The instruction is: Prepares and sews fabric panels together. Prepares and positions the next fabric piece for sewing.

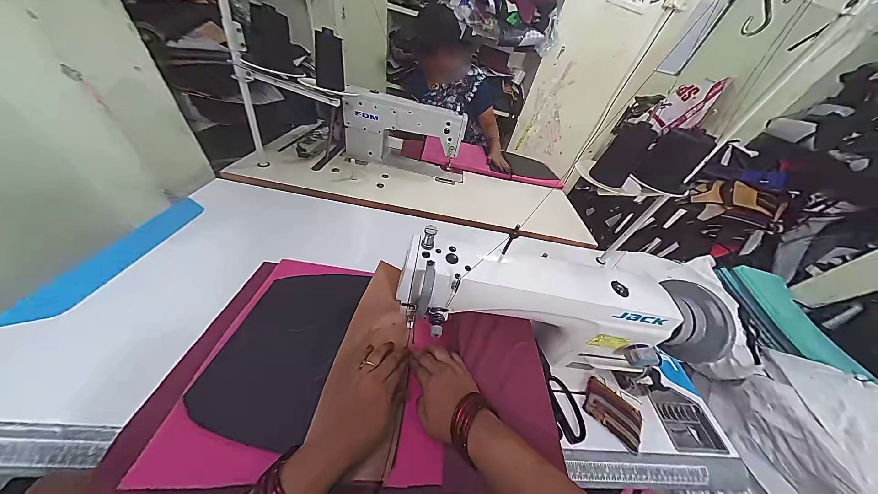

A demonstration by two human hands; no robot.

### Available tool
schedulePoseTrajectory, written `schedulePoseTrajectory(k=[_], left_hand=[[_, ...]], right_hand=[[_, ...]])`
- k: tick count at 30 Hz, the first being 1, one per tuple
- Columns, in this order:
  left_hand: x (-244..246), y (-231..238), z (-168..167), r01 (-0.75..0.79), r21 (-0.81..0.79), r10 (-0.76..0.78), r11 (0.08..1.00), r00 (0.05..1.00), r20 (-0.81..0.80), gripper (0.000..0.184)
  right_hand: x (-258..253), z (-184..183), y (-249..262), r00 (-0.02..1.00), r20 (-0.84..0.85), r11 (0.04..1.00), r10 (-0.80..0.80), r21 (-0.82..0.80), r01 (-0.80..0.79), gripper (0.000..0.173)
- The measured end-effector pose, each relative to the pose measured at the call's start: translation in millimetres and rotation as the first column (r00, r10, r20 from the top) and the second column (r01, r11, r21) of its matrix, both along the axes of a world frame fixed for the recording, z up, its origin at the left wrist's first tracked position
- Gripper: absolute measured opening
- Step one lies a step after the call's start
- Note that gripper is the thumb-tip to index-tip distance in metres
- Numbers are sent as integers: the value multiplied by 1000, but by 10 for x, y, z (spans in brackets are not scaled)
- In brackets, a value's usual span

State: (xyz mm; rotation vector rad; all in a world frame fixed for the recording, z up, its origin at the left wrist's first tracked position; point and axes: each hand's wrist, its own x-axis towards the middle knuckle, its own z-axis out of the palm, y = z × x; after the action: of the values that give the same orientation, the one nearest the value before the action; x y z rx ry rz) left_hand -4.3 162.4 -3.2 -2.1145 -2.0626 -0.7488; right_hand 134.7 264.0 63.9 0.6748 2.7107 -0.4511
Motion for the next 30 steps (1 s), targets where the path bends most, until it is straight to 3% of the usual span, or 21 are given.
schedulePoseTrajectory(k=[8,13,24,30], left_hand=[[-65,177,-17,-8,-19,8,1000,1000,18,36],[-67,287,165,-78,-256,100,964,992,72,38],[-180,407,155,-1,-95,19,995,981,194,26],[-177,77,-34,69,26,-71,997,995,66,35]], right_hand=[[-130,4,177,1000,27,1000,5,19,-5,56],[-165,-34,380,997,-80,1000,-14,-23,12,50],[-280,21,493,995,-32,992,-92,86,95,42],[-32,-188,-27,965,-229,988,-127,60,145,52]])
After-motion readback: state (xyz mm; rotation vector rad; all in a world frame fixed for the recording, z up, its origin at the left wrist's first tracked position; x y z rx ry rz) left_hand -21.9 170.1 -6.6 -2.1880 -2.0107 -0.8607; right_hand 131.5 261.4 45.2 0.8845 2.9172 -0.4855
